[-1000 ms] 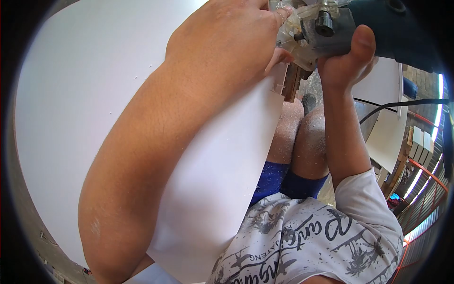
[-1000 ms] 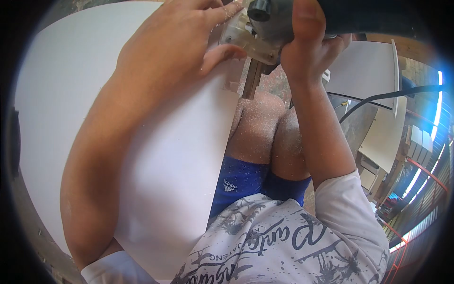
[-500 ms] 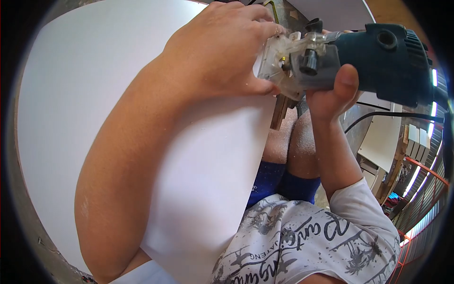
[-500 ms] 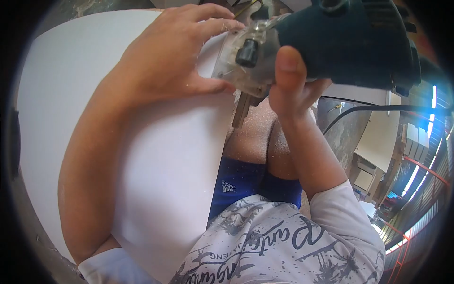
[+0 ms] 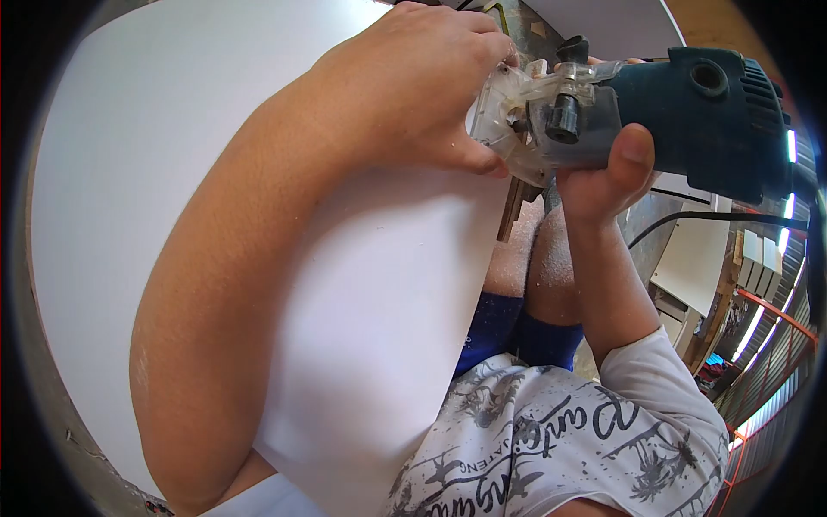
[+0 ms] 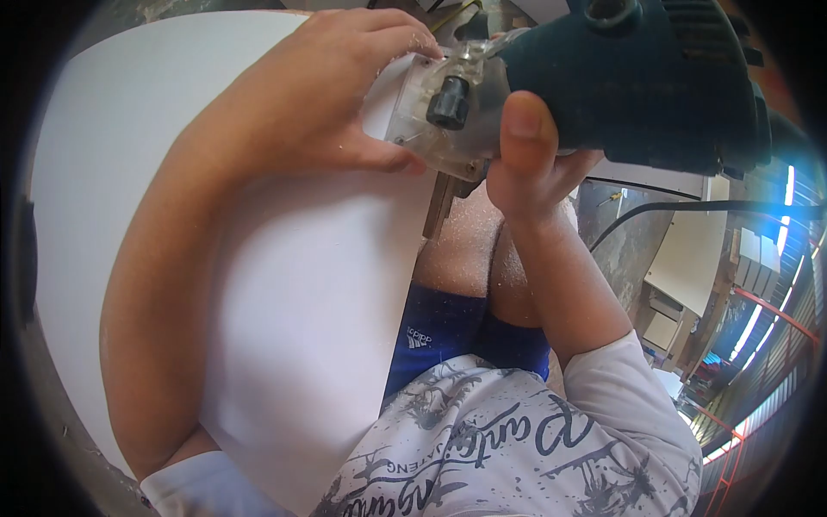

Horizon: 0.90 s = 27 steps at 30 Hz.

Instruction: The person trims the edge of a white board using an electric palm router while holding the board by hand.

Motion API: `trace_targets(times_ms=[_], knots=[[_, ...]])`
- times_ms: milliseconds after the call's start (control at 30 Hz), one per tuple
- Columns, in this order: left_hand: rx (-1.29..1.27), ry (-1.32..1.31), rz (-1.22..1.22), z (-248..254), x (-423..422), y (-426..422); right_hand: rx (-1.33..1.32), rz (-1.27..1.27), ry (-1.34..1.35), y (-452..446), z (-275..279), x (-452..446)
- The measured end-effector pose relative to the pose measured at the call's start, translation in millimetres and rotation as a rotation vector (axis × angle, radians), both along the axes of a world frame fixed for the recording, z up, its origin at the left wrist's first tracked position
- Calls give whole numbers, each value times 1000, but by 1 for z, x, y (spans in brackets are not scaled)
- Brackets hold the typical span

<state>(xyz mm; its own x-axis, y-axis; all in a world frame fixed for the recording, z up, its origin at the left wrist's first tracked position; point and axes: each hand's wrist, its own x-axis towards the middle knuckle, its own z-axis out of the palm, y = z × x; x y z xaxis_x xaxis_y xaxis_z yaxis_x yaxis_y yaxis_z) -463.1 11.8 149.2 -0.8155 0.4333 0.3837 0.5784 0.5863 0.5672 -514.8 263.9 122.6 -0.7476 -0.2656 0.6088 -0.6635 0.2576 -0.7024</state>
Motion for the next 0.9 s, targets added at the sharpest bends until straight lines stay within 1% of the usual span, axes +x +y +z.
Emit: trace_targets(times_ms=[33, 100, 267, 367, 433, 567, 633, 667, 733, 800, 900], knots=[[-2, 37, 28, -14, -5, 4, -6, 6, 6, 0, -1, -2], [11, 78, 52, -20, -7, 7, -18, 13, 18, 1, -2, -5], [31, 62, 58, -19, -7, 6, -80, 12, 35, 4, -11, -16], [7, 11, 45, -14, -8, 4, -67, 75, 15, 4, -6, -22], [8, 57, 82, -19, -7, 7, -79, 102, -18, 2, -3, -24], [-5, 76, 117, -21, -6, 8, -133, 29, -57, -2, -8, -26], [-36, 62, 123, -24, -10, 10, -229, 136, -164, -2, -5, -26], [-43, 60, 130, -25, -11, 11, -325, 275, -271, -2, 6, -28], [-51, 58, 147, -25, -10, 13, -411, 319, -353, -3, 9, -28], [-60, 58, 162, -26, -10, 15, -391, 132, -299, -11, 1, -24], [-72, 53, 183, -29, -8, 19, -381, 82, -221, -15, -4, -27]])
